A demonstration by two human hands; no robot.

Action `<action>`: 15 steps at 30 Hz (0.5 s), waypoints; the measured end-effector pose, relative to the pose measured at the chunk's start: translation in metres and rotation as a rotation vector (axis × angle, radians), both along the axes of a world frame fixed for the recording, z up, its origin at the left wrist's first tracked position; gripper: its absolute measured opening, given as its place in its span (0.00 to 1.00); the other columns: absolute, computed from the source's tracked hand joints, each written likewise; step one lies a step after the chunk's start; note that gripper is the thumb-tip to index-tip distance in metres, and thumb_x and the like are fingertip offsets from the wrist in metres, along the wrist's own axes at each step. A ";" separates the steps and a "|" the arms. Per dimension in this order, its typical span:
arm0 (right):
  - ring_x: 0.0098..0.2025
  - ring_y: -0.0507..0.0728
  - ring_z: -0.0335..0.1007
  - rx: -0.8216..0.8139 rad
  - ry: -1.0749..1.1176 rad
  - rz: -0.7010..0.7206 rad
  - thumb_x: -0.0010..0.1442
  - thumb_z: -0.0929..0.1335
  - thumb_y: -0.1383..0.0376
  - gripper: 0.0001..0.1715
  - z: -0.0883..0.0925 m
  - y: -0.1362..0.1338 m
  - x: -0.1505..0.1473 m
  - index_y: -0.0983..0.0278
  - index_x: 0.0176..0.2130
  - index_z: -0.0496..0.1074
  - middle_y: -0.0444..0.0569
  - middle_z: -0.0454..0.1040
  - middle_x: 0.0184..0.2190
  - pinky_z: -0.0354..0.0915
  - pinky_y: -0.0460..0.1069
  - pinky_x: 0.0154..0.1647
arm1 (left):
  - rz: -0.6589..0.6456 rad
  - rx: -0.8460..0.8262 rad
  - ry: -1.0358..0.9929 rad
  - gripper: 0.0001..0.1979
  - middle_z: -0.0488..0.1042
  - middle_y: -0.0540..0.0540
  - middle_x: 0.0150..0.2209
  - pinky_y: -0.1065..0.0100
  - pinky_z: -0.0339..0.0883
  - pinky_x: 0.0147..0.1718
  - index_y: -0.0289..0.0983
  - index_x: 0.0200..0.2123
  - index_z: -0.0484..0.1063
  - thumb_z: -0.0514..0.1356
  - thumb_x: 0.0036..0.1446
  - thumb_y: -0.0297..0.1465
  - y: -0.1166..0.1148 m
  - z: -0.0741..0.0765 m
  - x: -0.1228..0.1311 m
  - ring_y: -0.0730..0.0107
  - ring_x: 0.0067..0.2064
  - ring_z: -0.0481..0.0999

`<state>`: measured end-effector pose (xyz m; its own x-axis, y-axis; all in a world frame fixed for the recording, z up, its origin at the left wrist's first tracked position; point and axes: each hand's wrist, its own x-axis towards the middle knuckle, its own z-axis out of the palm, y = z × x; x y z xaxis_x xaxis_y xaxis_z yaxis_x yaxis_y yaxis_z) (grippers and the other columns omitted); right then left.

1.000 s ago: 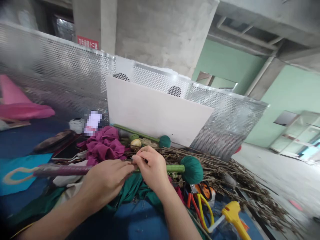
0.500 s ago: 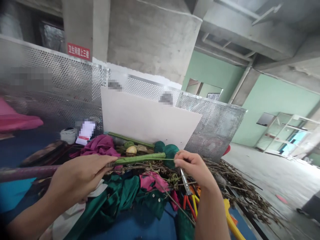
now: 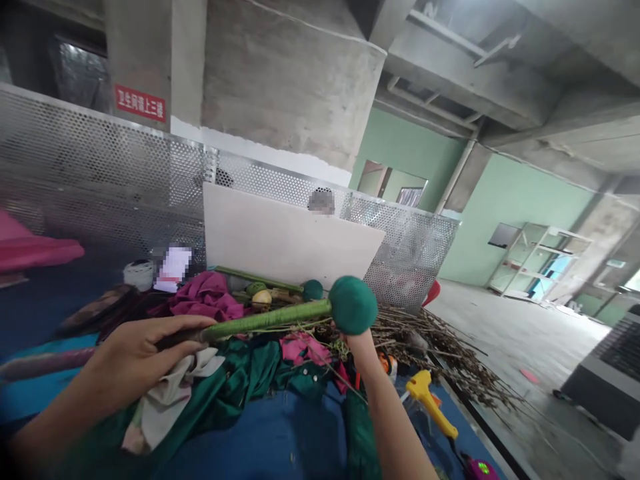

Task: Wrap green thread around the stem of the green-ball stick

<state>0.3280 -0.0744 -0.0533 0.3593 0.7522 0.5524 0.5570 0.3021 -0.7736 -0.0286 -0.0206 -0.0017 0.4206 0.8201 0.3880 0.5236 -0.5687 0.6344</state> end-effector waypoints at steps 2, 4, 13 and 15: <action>0.33 0.53 0.72 -0.047 -0.036 -0.001 0.64 0.67 0.56 0.17 -0.006 -0.030 -0.016 0.68 0.34 0.73 0.45 0.74 0.32 0.70 0.50 0.37 | 0.087 0.000 -0.022 0.18 0.81 0.53 0.26 0.73 0.60 0.16 0.46 0.44 0.79 0.61 0.52 0.43 -0.006 0.002 -0.002 0.67 0.19 0.73; 0.33 0.54 0.71 -0.066 -0.077 -0.004 0.61 0.69 0.58 0.17 -0.006 -0.066 -0.026 0.66 0.26 0.71 0.45 0.72 0.28 0.68 0.49 0.36 | 0.171 0.015 -0.038 0.19 0.79 0.53 0.22 0.72 0.57 0.15 0.44 0.44 0.79 0.60 0.52 0.44 -0.010 0.001 -0.004 0.69 0.16 0.69; 0.35 0.57 0.75 -0.284 -0.574 -0.151 0.60 0.68 0.58 0.11 0.015 -0.217 0.004 0.58 0.28 0.73 0.50 0.75 0.34 0.71 0.47 0.35 | 0.419 -0.053 0.071 0.21 0.74 0.52 0.17 0.72 0.58 0.20 0.42 0.50 0.76 0.56 0.56 0.42 0.000 -0.014 -0.013 0.66 0.21 0.72; 0.35 0.58 0.76 -0.247 -0.606 -0.275 0.57 0.69 0.55 0.08 0.011 -0.246 0.026 0.53 0.30 0.75 0.50 0.76 0.36 0.72 0.47 0.33 | 0.434 -0.048 0.082 0.19 0.78 0.50 0.23 0.72 0.60 0.22 0.43 0.49 0.76 0.56 0.56 0.41 0.003 -0.017 -0.016 0.66 0.25 0.75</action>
<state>0.3540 -0.3205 -0.0427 0.2377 0.8076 0.5396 0.9418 -0.0556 -0.3316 -0.0441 -0.0180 -0.0190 0.0613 0.9438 0.3248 0.7568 -0.2561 0.6014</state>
